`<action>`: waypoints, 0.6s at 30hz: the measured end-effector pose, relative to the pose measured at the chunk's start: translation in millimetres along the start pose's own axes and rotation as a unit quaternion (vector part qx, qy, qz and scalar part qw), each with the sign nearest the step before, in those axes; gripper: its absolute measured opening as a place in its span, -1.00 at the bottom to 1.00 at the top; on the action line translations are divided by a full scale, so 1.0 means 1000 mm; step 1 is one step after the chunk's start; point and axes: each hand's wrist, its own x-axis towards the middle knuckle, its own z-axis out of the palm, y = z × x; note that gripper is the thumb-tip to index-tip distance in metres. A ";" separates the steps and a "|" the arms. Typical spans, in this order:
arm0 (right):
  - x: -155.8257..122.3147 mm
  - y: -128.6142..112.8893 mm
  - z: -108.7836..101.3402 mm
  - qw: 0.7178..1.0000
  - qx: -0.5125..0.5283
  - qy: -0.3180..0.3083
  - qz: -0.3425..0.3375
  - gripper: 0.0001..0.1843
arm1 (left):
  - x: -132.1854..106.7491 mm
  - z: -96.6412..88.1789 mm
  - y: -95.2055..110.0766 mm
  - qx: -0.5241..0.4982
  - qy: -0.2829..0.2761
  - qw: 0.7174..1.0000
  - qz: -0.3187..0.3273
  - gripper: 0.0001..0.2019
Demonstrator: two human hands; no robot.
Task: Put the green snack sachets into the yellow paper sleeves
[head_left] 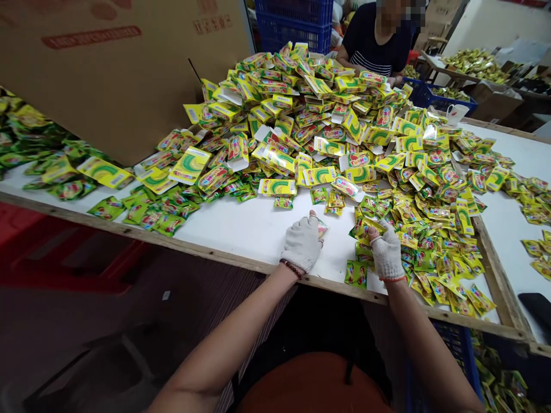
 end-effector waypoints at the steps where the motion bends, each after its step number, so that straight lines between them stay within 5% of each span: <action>1: 0.000 0.000 0.001 1.000 -0.012 0.000 -0.019 -0.52 | -0.001 0.002 -0.001 -0.009 -0.004 1.000 0.022 -0.23; 6: -0.001 0.004 0.003 0.995 -0.070 -0.020 -0.065 -0.59 | -0.013 0.010 -0.004 -0.062 -0.004 0.987 0.145 -0.44; 13: -0.005 0.008 0.006 0.979 -0.167 -0.093 -0.070 -0.67 | -0.022 0.015 -0.004 -0.113 0.023 0.984 0.137 -0.52; 18: 0.002 0.004 -0.003 0.961 -0.181 -0.205 -0.039 -0.75 | -0.024 0.017 -0.006 -0.141 0.035 0.975 0.170 -0.52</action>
